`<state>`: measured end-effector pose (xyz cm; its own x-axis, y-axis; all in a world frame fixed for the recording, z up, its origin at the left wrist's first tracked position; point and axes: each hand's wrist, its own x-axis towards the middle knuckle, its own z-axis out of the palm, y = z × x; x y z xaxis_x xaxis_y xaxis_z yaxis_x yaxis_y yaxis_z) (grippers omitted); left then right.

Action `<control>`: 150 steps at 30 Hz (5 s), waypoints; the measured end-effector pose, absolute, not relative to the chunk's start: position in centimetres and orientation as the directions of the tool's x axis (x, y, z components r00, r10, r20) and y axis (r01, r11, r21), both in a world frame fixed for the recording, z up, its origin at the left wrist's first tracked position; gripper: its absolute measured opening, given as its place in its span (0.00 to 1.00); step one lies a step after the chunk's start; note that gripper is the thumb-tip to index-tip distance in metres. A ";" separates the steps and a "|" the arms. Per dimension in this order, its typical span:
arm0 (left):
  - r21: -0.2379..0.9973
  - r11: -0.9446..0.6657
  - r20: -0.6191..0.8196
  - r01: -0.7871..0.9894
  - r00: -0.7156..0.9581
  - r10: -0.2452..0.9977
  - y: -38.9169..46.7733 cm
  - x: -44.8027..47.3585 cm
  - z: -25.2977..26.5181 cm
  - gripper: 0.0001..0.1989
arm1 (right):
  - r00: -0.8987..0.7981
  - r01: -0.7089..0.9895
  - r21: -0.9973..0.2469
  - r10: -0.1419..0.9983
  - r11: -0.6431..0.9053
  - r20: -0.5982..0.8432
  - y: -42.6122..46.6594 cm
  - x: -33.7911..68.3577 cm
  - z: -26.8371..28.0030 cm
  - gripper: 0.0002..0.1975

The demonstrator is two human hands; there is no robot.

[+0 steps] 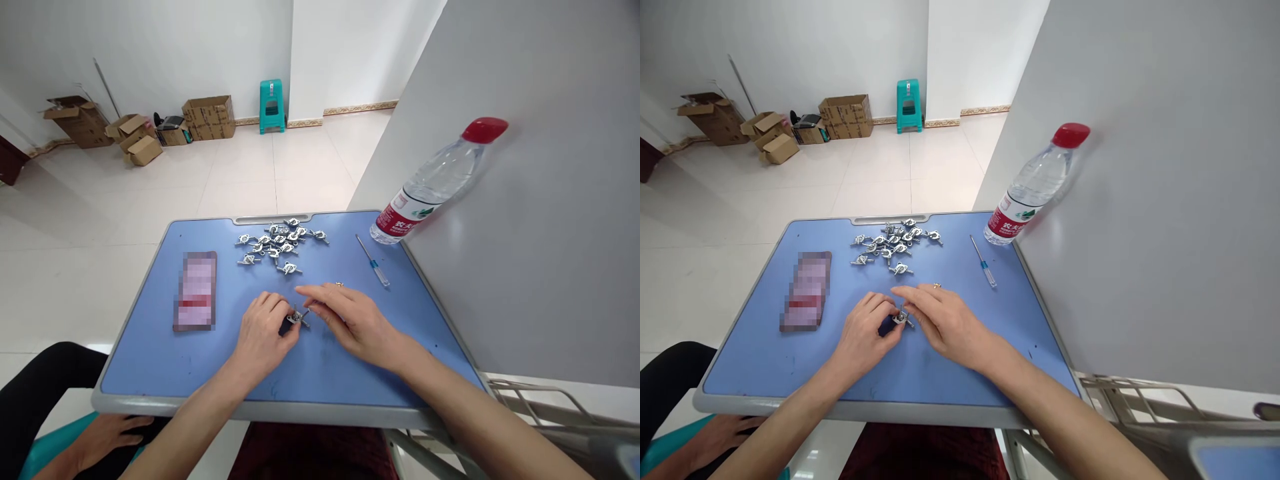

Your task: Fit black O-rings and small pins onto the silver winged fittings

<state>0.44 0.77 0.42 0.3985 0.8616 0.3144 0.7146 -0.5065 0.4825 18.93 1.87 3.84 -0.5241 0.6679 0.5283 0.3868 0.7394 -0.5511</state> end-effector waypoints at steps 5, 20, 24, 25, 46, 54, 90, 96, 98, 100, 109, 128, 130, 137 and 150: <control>0.473 -0.507 0.319 0.721 0.396 0.861 0.8 0.4 0.4 0.04 | -0.489 0.462 -0.496 0.678 0.735 0.549 1.9 18.7 3.3 0.12; 0.476 -0.511 0.317 0.716 0.403 0.859 0.8 0.4 0.4 0.04 | -0.536 0.421 -0.541 0.681 0.728 0.499 1.9 18.7 3.6 0.16; 0.455 -0.511 0.318 0.730 0.403 0.858 0.8 0.4 0.4 0.04 | -0.515 0.386 -0.529 0.652 0.756 0.556 1.9 18.5 3.2 0.13; 0.447 -0.512 0.320 0.734 0.403 0.857 0.8 0.5 0.4 0.04 | -0.493 0.401 -0.515 0.653 0.757 0.575 2.0 18.4 3.1 0.10; 0.473 -0.527 0.336 0.706 0.407 0.849 0.8 0.3 0.4 0.05 | -0.553 0.315 -0.587 0.647 0.746 0.525 2.2 18.8 3.8 0.18; 0.476 -0.537 0.338 0.696 0.419 0.843 0.7 0.3 0.5 0.05 | -0.448 0.405 -0.547 0.681 0.732 0.580 2.5 18.6 3.2 0.11; 0.525 -0.517 0.268 0.676 0.446 0.854 1.0 0.1 0.5 0.03 | -0.502 0.261 -0.630 0.660 0.731 0.558 2.3 19.3 4.4 0.11; 0.527 -0.514 0.265 0.678 0.443 0.856 1.0 0.1 0.6 0.04 | -0.389 0.335 -0.576 0.666 0.746 0.636 2.7 19.1 3.0 0.07; 0.532 -0.511 0.260 0.675 0.444 0.857 1.0 0.0 0.6 0.03 | -0.446 0.331 -0.549 0.639 0.768 0.626 2.7 19.2 3.2 0.11; 0.540 -0.508 0.254 0.671 0.446 0.858 1.0 0.0 0.6 0.03 | -0.516 0.316 -0.548 0.625 0.774 0.586 2.5 19.4 3.6 0.15; 0.569 -0.506 0.249 0.649 0.451 0.857 1.0 -0.1 0.8 0.02 | -0.468 0.349 -0.608 0.694 0.714 0.547 2.5 19.1 3.9 0.08; 0.653 -0.476 0.202 0.589 0.471 0.859 1.4 -0.8 1.0 0.04 | -0.480 0.280 -0.712 0.736 0.644 0.477 2.6 19.5 4.2 0.08; 0.644 -0.488 0.213 0.589 0.474 0.854 1.3 -0.8 1.0 0.03 | -0.441 0.302 -0.692 0.740 0.655 0.508 2.6 19.2 3.9 0.07; 0.661 -0.486 0.221 0.572 0.470 0.854 1.3 -0.9 1.1 0.04 | -0.351 0.388 -0.677 0.779 0.626 0.519 2.6 18.6 3.0 0.05; 0.671 -0.471 0.205 0.572 0.468 0.860 1.3 -1.0 0.8 0.03 | -0.477 0.355 -0.661 0.736 0.661 0.480 2.7 19.7 3.9 0.07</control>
